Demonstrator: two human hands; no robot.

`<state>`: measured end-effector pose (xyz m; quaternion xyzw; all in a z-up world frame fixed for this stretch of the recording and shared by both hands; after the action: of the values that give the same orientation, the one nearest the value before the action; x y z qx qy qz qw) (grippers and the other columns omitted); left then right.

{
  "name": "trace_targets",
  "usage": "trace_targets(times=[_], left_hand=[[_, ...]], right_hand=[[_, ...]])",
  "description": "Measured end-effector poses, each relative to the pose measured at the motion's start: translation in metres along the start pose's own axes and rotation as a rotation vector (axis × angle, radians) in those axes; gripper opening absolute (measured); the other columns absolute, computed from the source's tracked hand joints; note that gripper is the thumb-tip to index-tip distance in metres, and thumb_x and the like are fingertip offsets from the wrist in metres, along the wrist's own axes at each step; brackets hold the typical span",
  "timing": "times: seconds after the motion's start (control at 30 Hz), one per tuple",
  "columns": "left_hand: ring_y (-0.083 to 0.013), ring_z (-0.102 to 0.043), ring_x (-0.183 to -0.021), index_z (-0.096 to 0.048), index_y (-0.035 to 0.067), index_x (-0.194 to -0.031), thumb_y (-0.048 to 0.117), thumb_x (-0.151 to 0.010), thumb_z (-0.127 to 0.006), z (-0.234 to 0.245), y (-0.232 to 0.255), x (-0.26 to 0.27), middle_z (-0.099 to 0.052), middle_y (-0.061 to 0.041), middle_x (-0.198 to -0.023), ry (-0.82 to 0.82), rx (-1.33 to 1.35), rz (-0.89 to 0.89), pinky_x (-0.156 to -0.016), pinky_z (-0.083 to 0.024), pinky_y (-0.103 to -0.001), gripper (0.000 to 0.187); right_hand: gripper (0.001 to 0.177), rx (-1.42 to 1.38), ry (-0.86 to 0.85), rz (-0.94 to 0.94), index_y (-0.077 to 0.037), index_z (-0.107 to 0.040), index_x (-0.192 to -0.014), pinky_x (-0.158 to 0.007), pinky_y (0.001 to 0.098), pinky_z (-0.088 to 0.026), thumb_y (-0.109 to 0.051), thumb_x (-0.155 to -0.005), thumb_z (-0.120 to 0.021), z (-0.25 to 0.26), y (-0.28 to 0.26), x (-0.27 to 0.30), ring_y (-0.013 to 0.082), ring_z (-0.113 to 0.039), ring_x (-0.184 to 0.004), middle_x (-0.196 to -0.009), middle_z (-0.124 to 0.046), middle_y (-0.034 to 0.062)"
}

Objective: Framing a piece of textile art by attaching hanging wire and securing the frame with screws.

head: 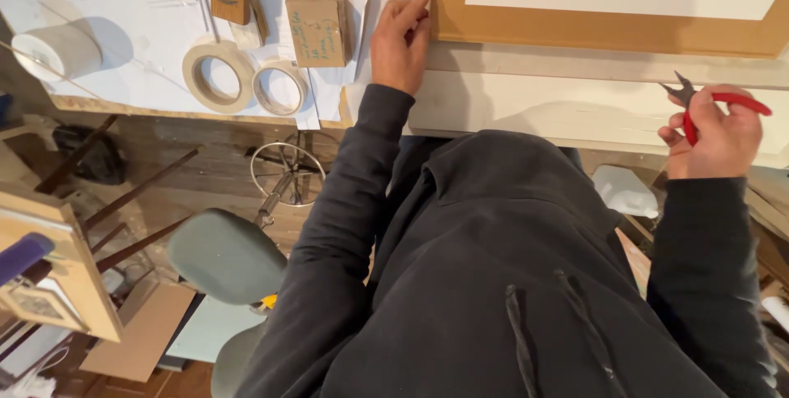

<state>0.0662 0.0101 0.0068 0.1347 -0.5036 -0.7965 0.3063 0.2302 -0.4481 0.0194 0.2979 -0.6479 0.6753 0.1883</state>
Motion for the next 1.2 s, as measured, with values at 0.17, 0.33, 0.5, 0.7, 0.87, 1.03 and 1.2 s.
trace_targets(times=[0.17, 0.33, 0.5, 0.7, 0.87, 1.03, 1.2], left_hand=[[-0.0114, -0.066, -0.090, -0.073, 0.012, -0.129, 0.000, -0.098, -0.065, -0.002, -0.014, 0.008, -0.068, -0.003, -0.107, 0.132, 0.105, 0.177, -0.082, -0.055, -0.025, 0.034], [-0.0109, -0.065, -0.090, -0.073, 0.010, -0.127, -0.001, -0.097, -0.065, -0.005, -0.021, 0.008, -0.068, -0.002, -0.109, 0.161, 0.124, 0.199, -0.082, -0.055, -0.024, 0.033], [-0.0107, -0.063, -0.091, -0.074, 0.008, -0.127, -0.001, -0.098, -0.065, -0.006, -0.024, 0.009, -0.066, -0.002, -0.110, 0.185, 0.158, 0.179, -0.084, -0.055, -0.024, 0.032], [-0.0129, -0.064, -0.091, -0.074, 0.007, -0.125, -0.001, -0.096, -0.066, 0.000, -0.052, 0.012, -0.068, -0.003, -0.108, 0.163, 0.133, 0.172, -0.083, -0.055, -0.024, 0.031], [-0.0177, -0.068, -0.100, -0.076, 0.000, -0.116, 0.000, -0.090, -0.068, -0.003, -0.063, 0.011, -0.071, -0.010, -0.111, 0.134, 0.033, 0.129, -0.090, -0.057, -0.029, 0.028], [-0.0135, -0.062, -0.100, -0.075, -0.003, -0.121, -0.004, -0.092, -0.068, -0.009, -0.069, 0.012, -0.067, -0.006, -0.109, 0.137, 0.169, 0.097, -0.093, -0.053, -0.027, 0.030], [-0.0125, -0.061, -0.100, -0.077, -0.004, -0.124, -0.007, -0.093, -0.064, -0.011, -0.071, 0.013, -0.065, -0.004, -0.109, 0.171, 0.154, 0.146, -0.095, -0.053, -0.026, 0.034]], right_hand=[[0.007, 0.028, -0.002, 0.025, -0.002, -0.055, -0.118, -0.071, 0.0362, -0.054, -0.002, -0.116, -0.062, 0.021, -0.006, -0.022, 0.0193, -0.062, -0.075, -0.099, -0.067, 0.0134], [0.008, 0.040, -0.036, 0.010, -0.003, -0.055, -0.120, -0.072, 0.0360, -0.055, -0.002, -0.116, -0.062, 0.016, -0.014, -0.025, 0.0198, -0.061, -0.076, -0.099, -0.066, 0.0108], [0.008, 0.051, -0.075, 0.030, -0.001, -0.055, -0.116, -0.072, 0.0365, -0.055, -0.002, -0.120, -0.061, 0.017, -0.014, -0.028, 0.0199, -0.059, -0.075, -0.092, -0.058, 0.0088], [0.006, 0.040, -0.045, 0.040, -0.003, -0.056, -0.120, -0.071, 0.0359, -0.055, -0.002, -0.116, -0.060, 0.036, -0.012, -0.048, 0.0213, -0.062, -0.077, -0.097, -0.064, 0.0105], [0.022, -0.055, -0.049, 0.080, -0.011, -0.058, -0.120, -0.068, 0.0331, -0.053, 0.005, -0.111, -0.069, 0.115, -0.004, -0.107, 0.0182, -0.062, -0.077, -0.097, -0.062, 0.0068], [0.019, 0.009, -0.153, 0.131, -0.007, -0.058, -0.118, -0.078, 0.0327, -0.059, 0.003, -0.107, -0.070, 0.123, -0.054, -0.139, 0.0197, -0.069, -0.085, -0.101, -0.067, 0.0084], [0.012, 0.111, -0.281, 0.141, -0.007, -0.059, -0.104, -0.086, 0.0289, -0.063, 0.000, -0.099, -0.067, 0.110, -0.056, -0.173, 0.0138, -0.070, -0.086, -0.096, -0.067, 0.0022]])
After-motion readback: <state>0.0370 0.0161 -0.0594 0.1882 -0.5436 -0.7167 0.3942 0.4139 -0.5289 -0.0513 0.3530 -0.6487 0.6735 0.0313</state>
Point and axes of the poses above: each hand's wrist, its own x-axis away from the middle knuckle, its own z-axis out of the back of the hand, y = z × x, the point moved 10 cm from there along -x, towards the middle knuckle
